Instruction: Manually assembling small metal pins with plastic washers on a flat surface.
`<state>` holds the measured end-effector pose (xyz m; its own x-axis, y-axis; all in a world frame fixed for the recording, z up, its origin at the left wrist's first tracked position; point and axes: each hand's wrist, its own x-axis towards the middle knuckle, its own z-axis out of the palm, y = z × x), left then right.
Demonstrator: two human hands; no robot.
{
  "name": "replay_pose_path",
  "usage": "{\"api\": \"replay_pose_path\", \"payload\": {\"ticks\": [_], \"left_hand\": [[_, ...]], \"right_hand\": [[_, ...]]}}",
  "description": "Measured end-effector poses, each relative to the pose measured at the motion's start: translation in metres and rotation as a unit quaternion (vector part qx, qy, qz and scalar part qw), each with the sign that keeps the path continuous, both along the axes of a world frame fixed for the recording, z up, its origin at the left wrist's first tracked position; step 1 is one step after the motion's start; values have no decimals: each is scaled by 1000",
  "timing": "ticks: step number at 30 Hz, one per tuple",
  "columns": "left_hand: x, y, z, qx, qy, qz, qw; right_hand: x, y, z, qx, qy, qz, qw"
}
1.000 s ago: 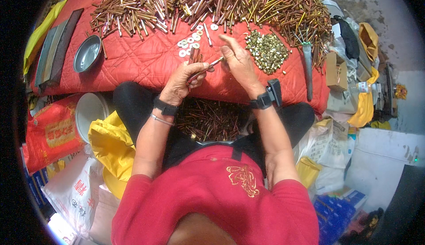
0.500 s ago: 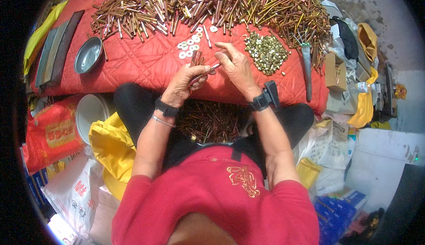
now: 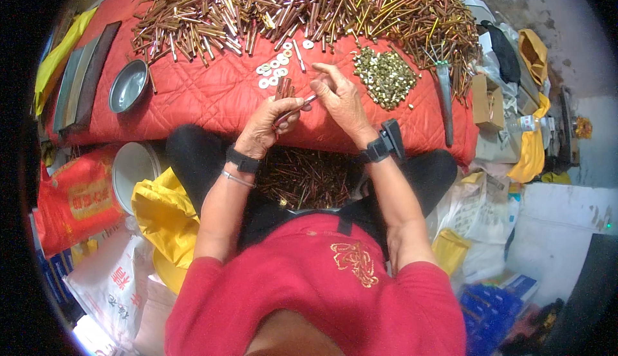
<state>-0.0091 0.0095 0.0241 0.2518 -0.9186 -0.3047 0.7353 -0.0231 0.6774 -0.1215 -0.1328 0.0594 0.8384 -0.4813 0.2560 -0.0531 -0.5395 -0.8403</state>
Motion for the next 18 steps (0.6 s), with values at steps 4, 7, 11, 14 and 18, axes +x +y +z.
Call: {"api": "replay_pose_path", "payload": {"ticks": [4,7,11,14,18], "left_hand": [[2,-1,-3,-23,-7,1,1000],[-4,0,3,8,0,-19,1000],[1,0,-2,0,0,-2,1000],[1,1,-3,5,-2,-7,1000],[-6,-2,0,31,-81,13,996]], "right_hand": [[-2,0,0,26,-29,16,999],[-1,-6,-3,80,19,-2,997],[1,-5,-13,27,-54,-7,998],[-2,-1,-8,8,-14,24,1000],[4,-6,-20,44,17,34,998]]}}
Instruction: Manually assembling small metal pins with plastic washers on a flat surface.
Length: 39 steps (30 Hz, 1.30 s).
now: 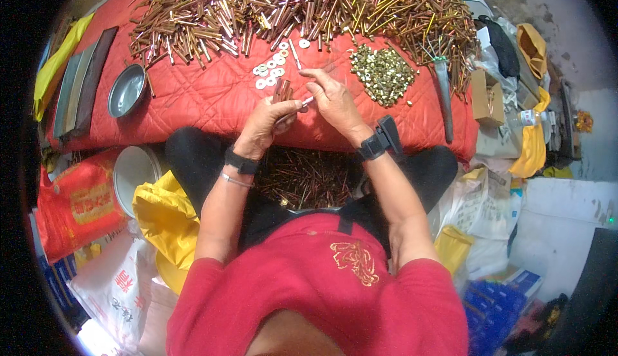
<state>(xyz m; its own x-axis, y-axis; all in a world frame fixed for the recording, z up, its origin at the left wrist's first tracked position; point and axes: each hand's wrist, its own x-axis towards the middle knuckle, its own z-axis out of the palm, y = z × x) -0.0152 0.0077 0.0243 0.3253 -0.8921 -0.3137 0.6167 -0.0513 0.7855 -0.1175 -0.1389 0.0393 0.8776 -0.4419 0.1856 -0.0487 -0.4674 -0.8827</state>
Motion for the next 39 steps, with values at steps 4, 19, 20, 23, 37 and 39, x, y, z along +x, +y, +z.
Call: {"api": "replay_pose_path", "payload": {"ticks": [4,19,20,23,37,39], "left_hand": [[2,0,4,10,27,0,1000],[4,-1,4,17,16,2,1000],[2,-2,5,19,9,-3,1000],[-1,-2,3,36,1,1,999],[1,-6,6,49,-204,2,978],[8,-3,3,31,-85,24,996]], "right_hand": [[-3,-6,12,179,95,-42,978],[-1,0,6,-82,-37,-12,996],[-3,-3,5,-81,-33,12,996],[-6,-8,6,-14,15,-6,1000],[13,-94,14,-96,75,-88,989],[41,-125,2,-129,4,-215,968]]}}
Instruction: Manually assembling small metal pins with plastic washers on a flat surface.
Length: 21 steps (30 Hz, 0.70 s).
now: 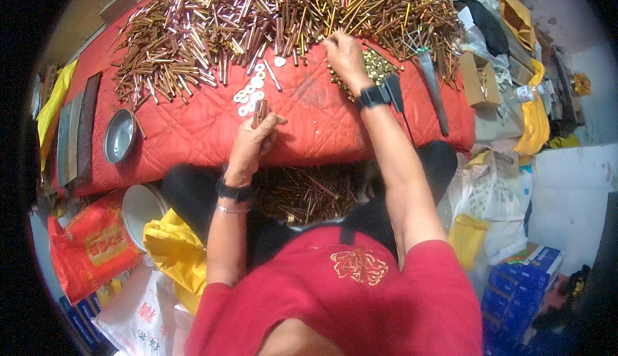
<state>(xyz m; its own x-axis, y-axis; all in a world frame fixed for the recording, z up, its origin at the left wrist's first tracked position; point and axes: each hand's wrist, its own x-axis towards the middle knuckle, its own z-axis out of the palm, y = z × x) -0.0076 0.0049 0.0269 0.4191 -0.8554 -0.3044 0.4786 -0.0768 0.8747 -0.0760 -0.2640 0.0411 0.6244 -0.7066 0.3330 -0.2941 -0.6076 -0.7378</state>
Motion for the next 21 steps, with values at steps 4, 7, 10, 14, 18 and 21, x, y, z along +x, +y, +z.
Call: {"api": "replay_pose_path", "payload": {"ticks": [4,7,10,14,18,21], "left_hand": [[12,-3,-9,-81,235,55,967],[15,-2,-9,-121,322,78,936],[20,-2,-18,-155,296,86,939],[19,-2,-23,-150,261,144,943],[19,3,-32,-158,268,215,926],[19,0,-32,-164,270,231,920]], "right_hand": [[44,-43,-9,-78,92,-171,978],[67,-56,-10,-112,172,-220,954],[70,-64,-14,-179,205,-219,937],[58,-70,-5,-174,191,-181,949],[30,-4,20,113,-48,-26,992],[-4,48,28,308,-77,68,946]]}}
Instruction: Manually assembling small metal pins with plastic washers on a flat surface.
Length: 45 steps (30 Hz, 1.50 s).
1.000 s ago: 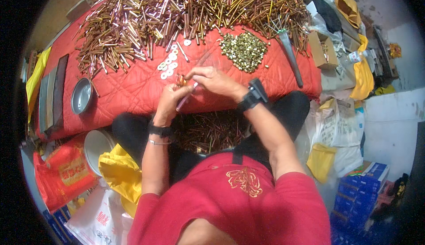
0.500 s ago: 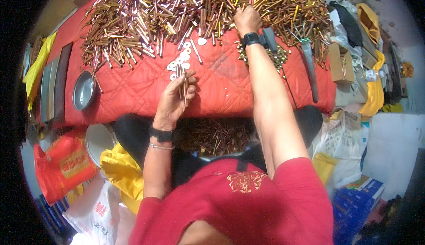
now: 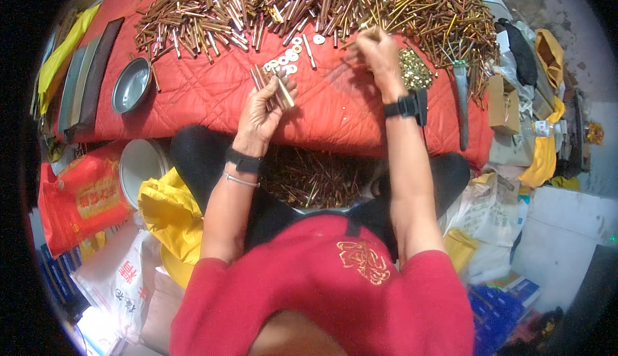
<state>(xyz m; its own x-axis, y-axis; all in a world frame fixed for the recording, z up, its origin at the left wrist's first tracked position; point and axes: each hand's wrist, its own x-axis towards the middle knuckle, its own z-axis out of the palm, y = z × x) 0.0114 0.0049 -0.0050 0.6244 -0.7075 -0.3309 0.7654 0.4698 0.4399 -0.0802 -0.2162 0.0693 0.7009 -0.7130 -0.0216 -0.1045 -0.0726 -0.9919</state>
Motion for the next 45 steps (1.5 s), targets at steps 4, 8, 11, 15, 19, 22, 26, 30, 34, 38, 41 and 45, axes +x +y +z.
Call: {"api": "replay_pose_path", "payload": {"ticks": [4,8,11,15,19,22,26,30,34,38,41,45], "left_hand": [[4,2,-1,57,-17,59,996],[11,-3,3,189,-196,105,957],[22,-19,7,235,-324,69,914],[18,-22,-1,206,-353,-80,909],[10,-21,4,157,-293,-21,943],[18,-10,6,126,-223,45,965],[22,-4,-1,72,-102,98,987],[19,-4,2,83,-52,102,990],[29,15,-13,25,-62,48,997],[21,6,-9,4,-35,34,999],[11,-6,-4,6,-14,37,999],[10,1,-6,-12,-65,-15,998]], "right_hand": [[-35,31,-11,-144,125,91,977],[-48,33,-17,-391,210,119,888],[-46,33,-43,-432,134,144,880],[-38,54,-23,-346,164,159,910],[-37,47,-27,-372,101,139,912],[-31,53,-28,-388,85,146,906],[-9,62,-30,-375,100,155,909],[14,62,-36,-418,126,148,887],[21,60,-24,-455,233,221,831],[32,56,5,-491,355,319,728],[59,46,9,-492,427,364,666],[57,50,7,-481,387,398,678]]}}
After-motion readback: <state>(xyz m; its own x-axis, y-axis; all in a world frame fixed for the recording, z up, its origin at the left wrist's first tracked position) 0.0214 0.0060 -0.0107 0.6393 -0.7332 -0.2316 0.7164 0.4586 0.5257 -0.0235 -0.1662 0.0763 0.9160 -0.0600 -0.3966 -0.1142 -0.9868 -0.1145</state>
